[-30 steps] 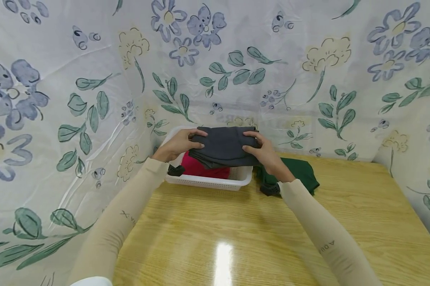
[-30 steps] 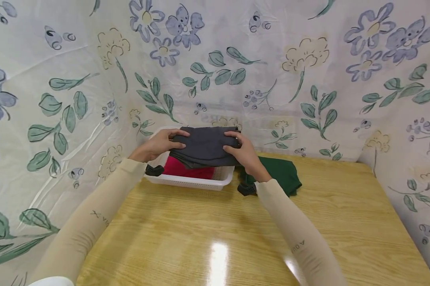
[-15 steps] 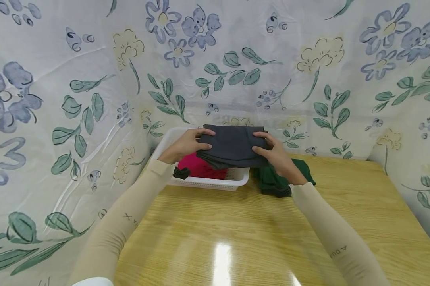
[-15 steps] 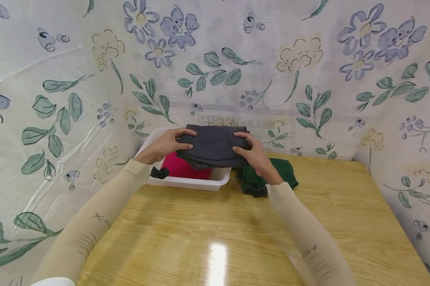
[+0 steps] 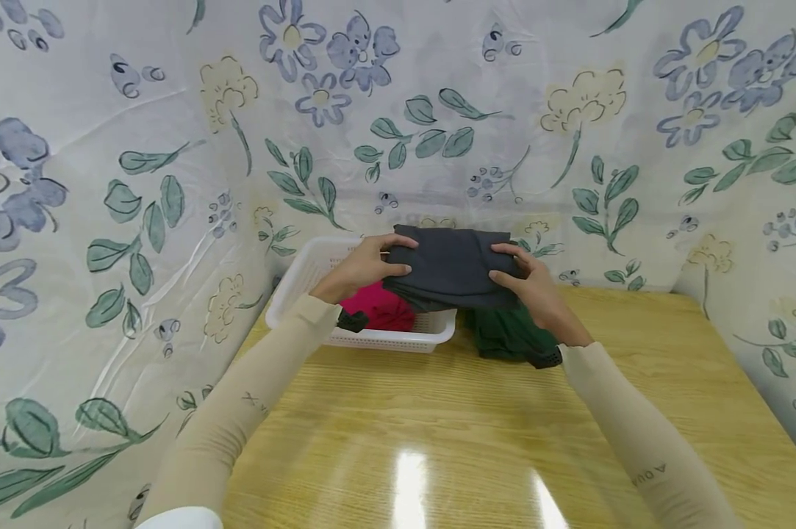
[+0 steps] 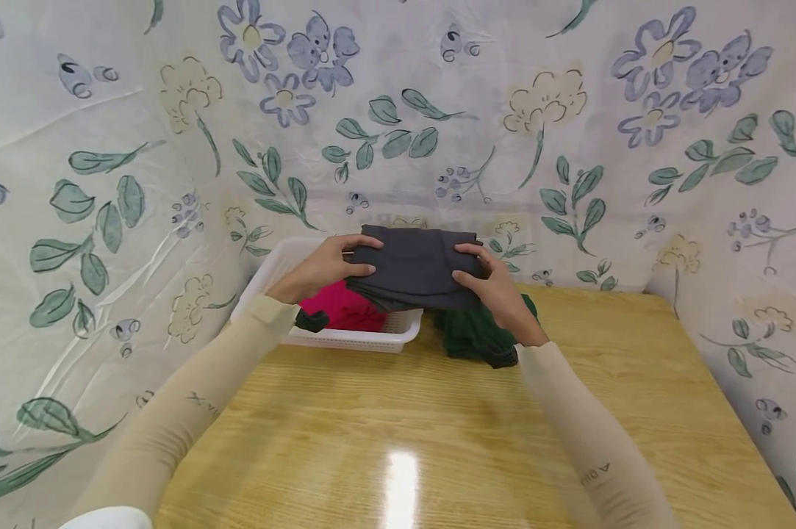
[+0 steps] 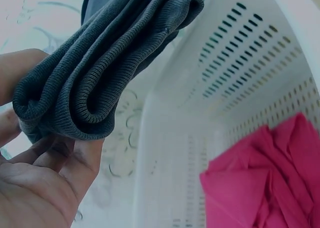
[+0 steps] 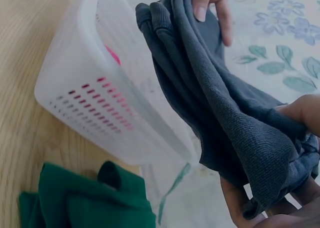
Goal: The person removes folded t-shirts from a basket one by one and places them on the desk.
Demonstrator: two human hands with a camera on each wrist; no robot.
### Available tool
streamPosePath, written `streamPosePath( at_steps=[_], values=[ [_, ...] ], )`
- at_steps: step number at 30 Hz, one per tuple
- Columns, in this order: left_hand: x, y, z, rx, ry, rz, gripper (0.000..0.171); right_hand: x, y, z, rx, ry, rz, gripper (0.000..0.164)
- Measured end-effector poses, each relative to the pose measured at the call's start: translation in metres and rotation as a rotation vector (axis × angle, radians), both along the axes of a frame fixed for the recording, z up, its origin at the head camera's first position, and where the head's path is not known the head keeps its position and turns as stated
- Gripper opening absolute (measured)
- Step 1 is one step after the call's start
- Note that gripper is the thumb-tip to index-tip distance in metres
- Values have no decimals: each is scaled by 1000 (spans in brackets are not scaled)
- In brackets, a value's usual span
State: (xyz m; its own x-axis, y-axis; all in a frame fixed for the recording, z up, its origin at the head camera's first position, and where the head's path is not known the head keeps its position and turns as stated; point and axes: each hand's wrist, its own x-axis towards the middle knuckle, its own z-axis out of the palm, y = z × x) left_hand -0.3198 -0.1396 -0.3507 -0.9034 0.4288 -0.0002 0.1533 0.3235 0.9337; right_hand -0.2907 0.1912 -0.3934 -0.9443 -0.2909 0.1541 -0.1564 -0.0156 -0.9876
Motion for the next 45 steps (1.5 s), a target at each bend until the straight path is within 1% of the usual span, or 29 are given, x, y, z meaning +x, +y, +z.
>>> streamPosePath(
  at_steps=[5,11,16,23,26,32,35,38,41,45],
  values=[
    [-1,17,1,3,14,-12,43,1,17,-2,-2,15,-20,52],
    [-4,39,2,-10,60,-42,42,6,39,-2,6,37,-44,52],
    [-5,54,1,-2,68,-68,42,10,54,-2,28,57,-77,52],
    [-5,74,-2,4,59,-89,41,17,73,-6,65,44,-107,54],
    [-5,83,-3,-7,77,-90,40,20,82,-6,105,43,-118,55],
    [-7,105,-6,-54,115,-96,41,24,102,-9,127,17,-160,57],
    [-6,117,-7,-68,129,-116,41,28,112,-11,100,3,-172,57],
    [-3,127,-8,-63,123,-145,41,32,122,-14,87,-1,-179,57],
    [-1,138,-10,-58,119,-176,41,36,132,-18,106,4,-198,57],
    [1,151,-15,-67,124,-194,42,40,143,-23,148,1,-247,56]
  ],
)
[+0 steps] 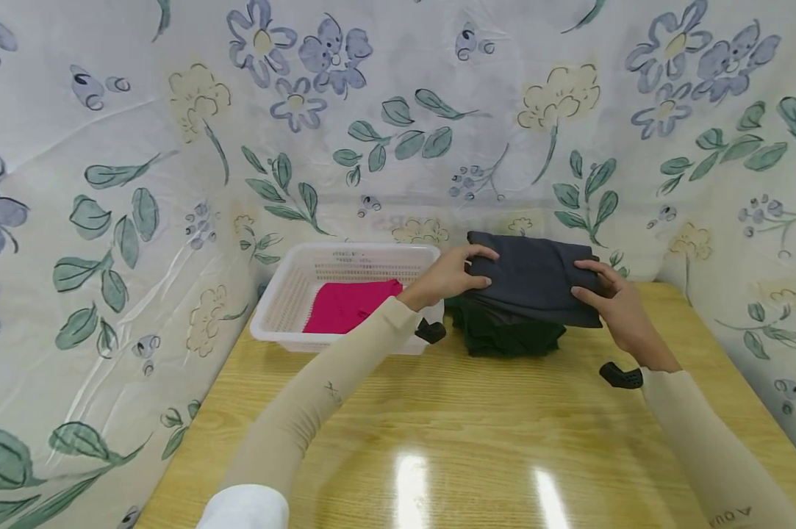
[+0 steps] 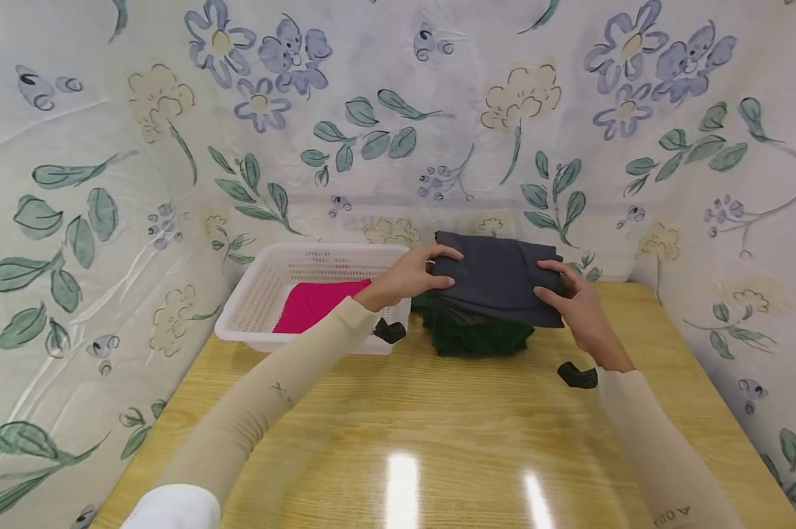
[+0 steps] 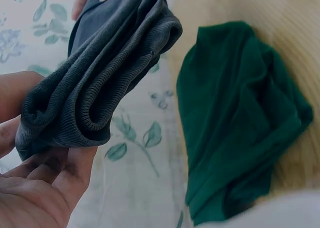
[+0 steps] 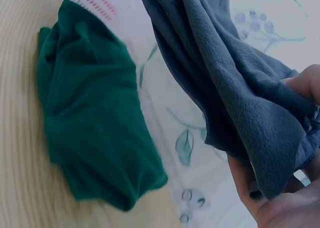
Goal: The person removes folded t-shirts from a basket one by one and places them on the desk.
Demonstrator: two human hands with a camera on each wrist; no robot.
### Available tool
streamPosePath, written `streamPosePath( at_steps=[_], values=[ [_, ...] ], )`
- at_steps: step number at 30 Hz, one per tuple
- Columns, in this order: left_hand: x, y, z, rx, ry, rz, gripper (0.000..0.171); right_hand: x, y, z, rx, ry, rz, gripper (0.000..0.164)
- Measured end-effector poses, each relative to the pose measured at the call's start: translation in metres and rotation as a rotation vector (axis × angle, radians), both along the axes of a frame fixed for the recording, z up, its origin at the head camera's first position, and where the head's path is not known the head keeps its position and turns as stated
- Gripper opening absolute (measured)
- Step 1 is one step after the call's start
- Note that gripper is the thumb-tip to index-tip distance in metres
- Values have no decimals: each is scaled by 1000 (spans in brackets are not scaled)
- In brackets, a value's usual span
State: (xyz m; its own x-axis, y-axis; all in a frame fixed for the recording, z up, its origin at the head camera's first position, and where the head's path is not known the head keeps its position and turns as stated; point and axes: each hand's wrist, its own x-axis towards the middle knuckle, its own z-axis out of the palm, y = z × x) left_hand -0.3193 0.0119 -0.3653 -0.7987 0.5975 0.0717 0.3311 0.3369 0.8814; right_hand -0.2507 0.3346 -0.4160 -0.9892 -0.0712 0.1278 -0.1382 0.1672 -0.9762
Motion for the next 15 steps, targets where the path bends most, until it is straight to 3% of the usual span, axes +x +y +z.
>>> streamPosePath(
  at_steps=[8,15],
  values=[
    [0,22,-14,30,21,-2,42,3,18,-9,50,17,-68,56],
    [5,50,-18,52,3,-19,42,13,39,-18,-129,19,-63,56]
  ],
)
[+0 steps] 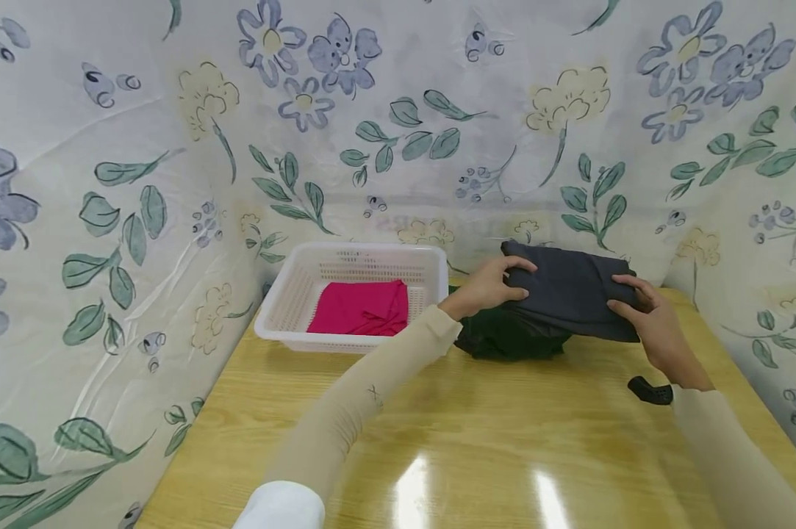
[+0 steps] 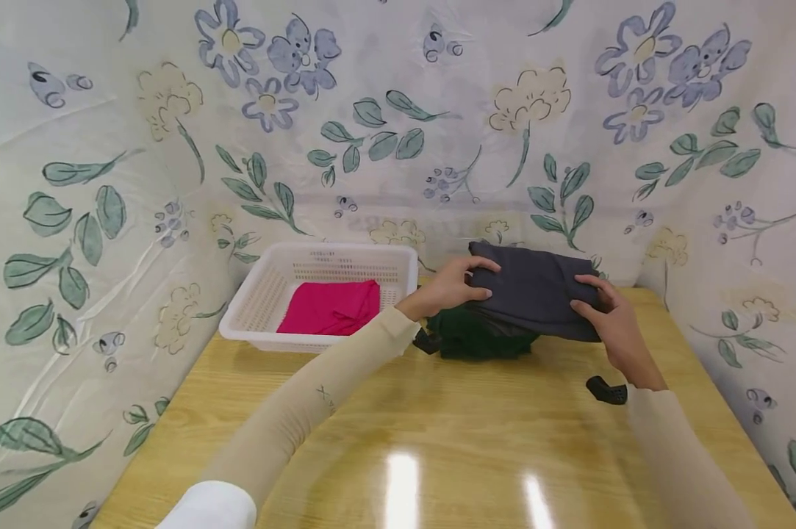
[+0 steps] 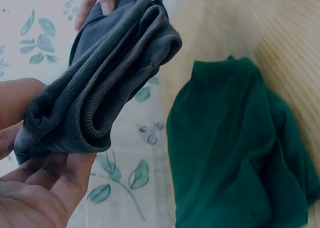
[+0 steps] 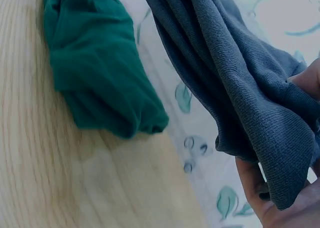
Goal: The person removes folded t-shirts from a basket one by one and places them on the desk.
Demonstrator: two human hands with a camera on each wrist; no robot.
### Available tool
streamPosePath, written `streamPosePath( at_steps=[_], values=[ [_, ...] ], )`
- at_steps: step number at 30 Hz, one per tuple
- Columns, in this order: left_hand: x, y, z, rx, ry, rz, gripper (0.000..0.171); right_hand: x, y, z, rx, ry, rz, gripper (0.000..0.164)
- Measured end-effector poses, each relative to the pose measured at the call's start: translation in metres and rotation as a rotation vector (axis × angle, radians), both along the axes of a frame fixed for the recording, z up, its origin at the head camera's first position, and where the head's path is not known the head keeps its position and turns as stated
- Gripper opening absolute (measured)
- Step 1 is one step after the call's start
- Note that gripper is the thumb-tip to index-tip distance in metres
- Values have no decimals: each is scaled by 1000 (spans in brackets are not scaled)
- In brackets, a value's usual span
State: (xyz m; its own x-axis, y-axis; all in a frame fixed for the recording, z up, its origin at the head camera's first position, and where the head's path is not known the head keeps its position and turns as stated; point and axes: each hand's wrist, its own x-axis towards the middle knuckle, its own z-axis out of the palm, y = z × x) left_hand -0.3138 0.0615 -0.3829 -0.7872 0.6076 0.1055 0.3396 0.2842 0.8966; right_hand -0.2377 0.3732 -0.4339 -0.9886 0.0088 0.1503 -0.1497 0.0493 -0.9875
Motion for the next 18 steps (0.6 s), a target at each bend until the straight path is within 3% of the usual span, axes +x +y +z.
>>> streamPosePath(
  at_steps=[5,11,18],
  values=[
    [5,22,-13,24,-2,17,41,7,18,-9,-45,10,-12,54],
    [10,47,-28,55,-17,56,41,6,38,-18,-25,45,-33,50],
    [13,69,-38,-27,47,34,42,11,59,-26,-30,-14,-63,52]
  ],
)
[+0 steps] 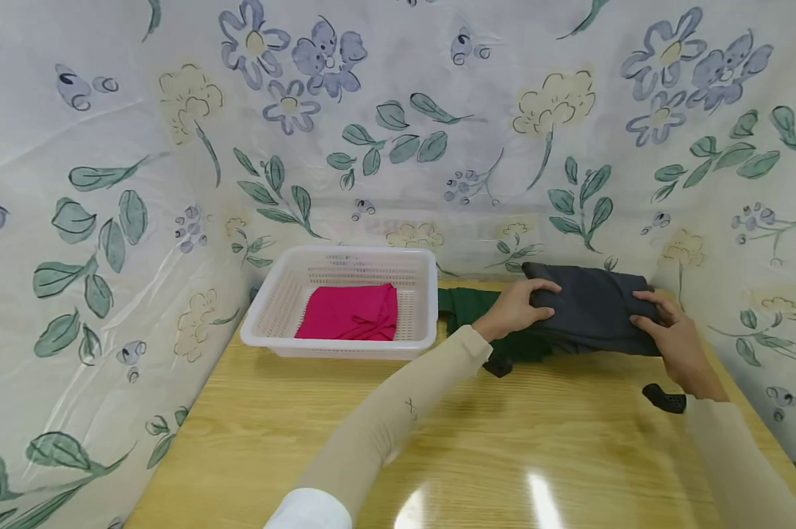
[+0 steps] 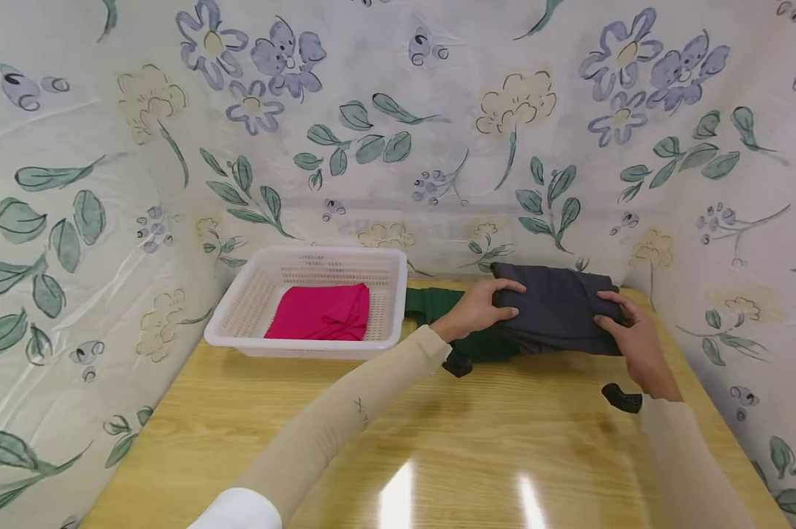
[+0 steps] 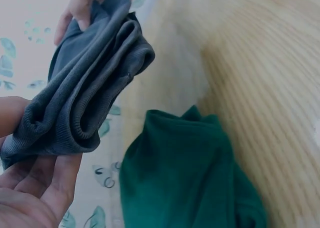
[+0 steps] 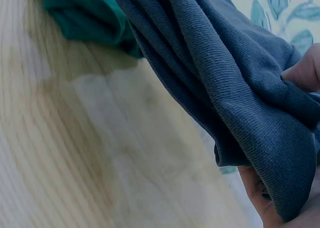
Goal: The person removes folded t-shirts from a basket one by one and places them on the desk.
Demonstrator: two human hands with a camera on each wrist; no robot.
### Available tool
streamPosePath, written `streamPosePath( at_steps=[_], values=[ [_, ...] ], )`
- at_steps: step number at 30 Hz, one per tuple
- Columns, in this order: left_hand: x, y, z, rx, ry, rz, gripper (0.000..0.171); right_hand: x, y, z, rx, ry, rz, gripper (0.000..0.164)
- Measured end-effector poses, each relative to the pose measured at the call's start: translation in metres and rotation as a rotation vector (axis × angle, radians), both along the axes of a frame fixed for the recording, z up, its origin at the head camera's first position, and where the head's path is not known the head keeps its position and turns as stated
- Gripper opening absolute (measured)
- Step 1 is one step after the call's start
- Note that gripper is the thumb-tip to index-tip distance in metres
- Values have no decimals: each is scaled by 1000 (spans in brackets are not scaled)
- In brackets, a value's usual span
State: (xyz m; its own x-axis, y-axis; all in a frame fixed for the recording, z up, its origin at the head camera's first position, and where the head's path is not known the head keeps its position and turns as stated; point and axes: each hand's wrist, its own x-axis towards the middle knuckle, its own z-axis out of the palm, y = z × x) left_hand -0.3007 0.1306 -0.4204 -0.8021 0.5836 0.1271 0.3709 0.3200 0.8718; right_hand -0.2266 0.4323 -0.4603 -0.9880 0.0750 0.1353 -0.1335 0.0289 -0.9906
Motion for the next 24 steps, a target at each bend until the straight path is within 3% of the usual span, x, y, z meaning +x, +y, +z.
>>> streamPosePath(
  at_steps=[7,13,20,24],
  values=[
    [-1,16,-12,-33,-15,7,42,5,11,-10,66,-62,-41,55],
    [2,32,-19,-21,-99,29,43,5,21,-19,99,-118,-71,56],
    [2,43,-33,-26,-212,49,47,1,28,-25,265,-190,-103,56],
    [2,45,-40,-3,-298,41,49,0,29,-29,270,-220,-115,54]
  ],
)
